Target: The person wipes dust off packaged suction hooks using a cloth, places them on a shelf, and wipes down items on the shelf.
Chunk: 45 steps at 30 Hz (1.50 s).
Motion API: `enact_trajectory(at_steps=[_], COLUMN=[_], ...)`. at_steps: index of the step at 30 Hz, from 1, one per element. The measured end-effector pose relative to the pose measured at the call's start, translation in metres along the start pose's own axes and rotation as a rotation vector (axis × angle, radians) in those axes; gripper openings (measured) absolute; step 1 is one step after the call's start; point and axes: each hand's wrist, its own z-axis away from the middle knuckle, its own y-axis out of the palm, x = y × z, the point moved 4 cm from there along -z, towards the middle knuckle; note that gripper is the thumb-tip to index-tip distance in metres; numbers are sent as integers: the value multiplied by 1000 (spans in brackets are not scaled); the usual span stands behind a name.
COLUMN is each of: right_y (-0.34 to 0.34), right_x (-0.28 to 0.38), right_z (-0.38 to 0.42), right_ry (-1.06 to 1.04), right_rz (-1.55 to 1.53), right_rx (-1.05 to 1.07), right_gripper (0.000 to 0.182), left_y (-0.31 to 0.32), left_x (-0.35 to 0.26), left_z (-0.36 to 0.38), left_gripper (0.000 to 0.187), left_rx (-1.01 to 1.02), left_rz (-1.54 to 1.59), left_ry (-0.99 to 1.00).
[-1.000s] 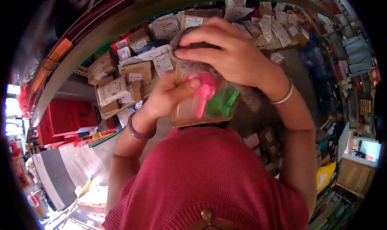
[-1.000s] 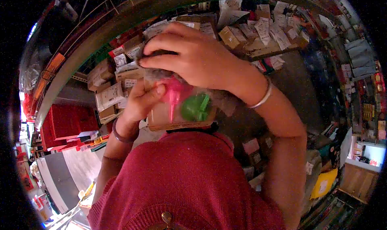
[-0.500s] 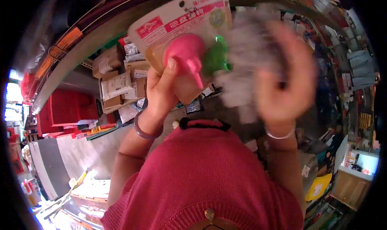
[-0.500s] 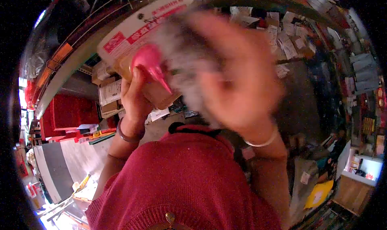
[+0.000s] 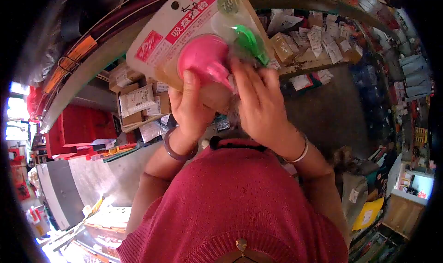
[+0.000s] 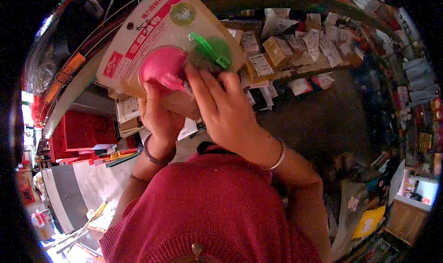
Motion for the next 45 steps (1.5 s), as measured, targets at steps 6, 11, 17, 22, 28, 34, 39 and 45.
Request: enact_trajectory(at_steps=[6,11,17,22,28,34,39,45], right_y=[-6,-3,-12,-46,-41,-42,-26,-28], right_x=[4,-2,-39,-78,-53,-64,-61,-37], right_z=[-12,8,29,20,-15,-16,1,18], right_ry=[92,62,-49,312,-30,19,136,185], right_rz=[-140,-184,6,-345,-336,-193,-246,44], right_rx=[99,95,167,-164,79,165,46,-46], right_gripper=[51,46,42,51,48,37,37,31], left_y=[0,0,-5,-5,4,6,0,2], left_x=[-2,-4,-11,-11,-14,-15,-2,1], left_z=[-10,-11,-25,-26,-24,-22,-17,-9], left_gripper=[43,40,41,46,43,41,43,46], left_rx=[-7,-76,-71,-129,-7,3,-40,-105], left_rz=[-85,37,109,35,-69,-44,85,-135], left_ry=[-17,2,-111,-158,-270,-293,-345,-256])
